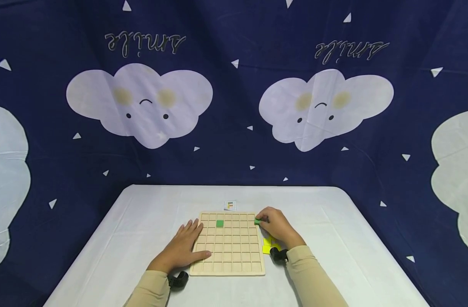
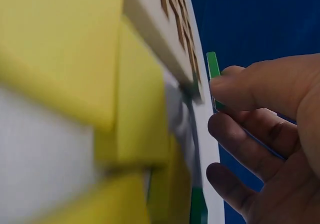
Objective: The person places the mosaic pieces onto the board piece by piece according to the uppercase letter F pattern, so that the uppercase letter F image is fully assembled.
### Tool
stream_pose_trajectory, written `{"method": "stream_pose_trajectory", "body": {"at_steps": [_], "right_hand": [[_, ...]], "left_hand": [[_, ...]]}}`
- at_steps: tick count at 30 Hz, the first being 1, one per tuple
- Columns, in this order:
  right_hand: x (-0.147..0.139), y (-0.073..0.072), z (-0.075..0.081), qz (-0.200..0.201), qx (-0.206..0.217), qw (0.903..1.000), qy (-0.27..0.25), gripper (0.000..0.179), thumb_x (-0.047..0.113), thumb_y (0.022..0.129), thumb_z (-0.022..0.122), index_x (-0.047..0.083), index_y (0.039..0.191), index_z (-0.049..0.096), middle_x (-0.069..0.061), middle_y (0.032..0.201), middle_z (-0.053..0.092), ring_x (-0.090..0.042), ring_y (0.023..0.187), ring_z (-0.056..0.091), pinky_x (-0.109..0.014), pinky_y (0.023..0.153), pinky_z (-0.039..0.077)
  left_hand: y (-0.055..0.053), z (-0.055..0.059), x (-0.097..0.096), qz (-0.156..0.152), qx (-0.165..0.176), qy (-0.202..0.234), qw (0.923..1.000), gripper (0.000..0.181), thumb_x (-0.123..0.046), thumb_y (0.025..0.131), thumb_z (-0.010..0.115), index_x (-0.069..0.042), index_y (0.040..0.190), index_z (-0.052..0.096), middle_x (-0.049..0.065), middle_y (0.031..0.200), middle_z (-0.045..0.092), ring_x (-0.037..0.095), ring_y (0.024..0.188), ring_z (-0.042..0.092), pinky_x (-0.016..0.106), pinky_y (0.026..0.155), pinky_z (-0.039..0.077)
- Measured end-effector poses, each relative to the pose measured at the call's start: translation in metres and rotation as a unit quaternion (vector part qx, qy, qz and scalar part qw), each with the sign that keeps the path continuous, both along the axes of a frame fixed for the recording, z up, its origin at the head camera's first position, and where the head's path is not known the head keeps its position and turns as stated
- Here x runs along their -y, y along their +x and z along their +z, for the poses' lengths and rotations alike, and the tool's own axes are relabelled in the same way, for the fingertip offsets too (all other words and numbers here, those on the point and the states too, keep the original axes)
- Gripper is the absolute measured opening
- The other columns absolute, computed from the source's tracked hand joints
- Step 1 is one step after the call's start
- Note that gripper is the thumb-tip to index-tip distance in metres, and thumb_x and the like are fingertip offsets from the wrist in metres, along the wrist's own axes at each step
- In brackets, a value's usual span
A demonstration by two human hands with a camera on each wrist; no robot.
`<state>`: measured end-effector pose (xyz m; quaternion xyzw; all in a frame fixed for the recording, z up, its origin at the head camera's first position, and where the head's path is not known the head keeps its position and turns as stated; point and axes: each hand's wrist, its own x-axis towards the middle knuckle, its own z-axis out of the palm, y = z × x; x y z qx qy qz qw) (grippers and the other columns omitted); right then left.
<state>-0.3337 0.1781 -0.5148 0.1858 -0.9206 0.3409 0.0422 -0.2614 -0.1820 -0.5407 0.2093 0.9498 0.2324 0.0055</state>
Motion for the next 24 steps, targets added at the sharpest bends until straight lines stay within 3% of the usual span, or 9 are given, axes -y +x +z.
{"method": "stream_pose_trajectory", "body": {"at_steps": [10,15,24], "right_hand": [[0.025,-0.002,0.007,0.033,-0.003,0.9993,-0.017,0.014,-0.004,0.091,0.078,0.009,0.098,0.079,0.001,0.103,0.068,-0.017,0.093,0.066,-0.041,0.085,0.058],[0.040,-0.004,0.006,0.066,-0.009,0.9977,-0.010,0.013,-0.003,0.092,0.079,0.008,0.099,0.079,0.003,0.102,0.067,-0.014,0.088,0.062,-0.035,0.079,0.057],[0.066,-0.007,0.008,0.108,-0.014,0.9940,0.006,0.013,-0.003,0.092,0.077,0.005,0.102,0.079,0.000,0.104,0.069,-0.015,0.091,0.064,-0.035,0.082,0.057]], "left_hand": [[0.002,0.003,-0.001,-0.003,-0.005,0.000,1.0000,0.108,-0.072,0.089,0.067,0.004,0.161,0.037,0.025,0.168,0.026,0.042,0.156,0.018,0.057,0.126,0.011],[0.002,0.005,-0.002,-0.002,-0.004,-0.003,1.0000,0.108,-0.072,0.089,0.067,0.004,0.161,0.037,0.024,0.168,0.025,0.042,0.156,0.018,0.056,0.126,0.010],[0.002,0.005,-0.002,0.005,0.002,-0.007,1.0000,0.108,-0.072,0.089,0.067,0.003,0.161,0.038,0.024,0.168,0.026,0.042,0.156,0.018,0.057,0.126,0.012]]}}
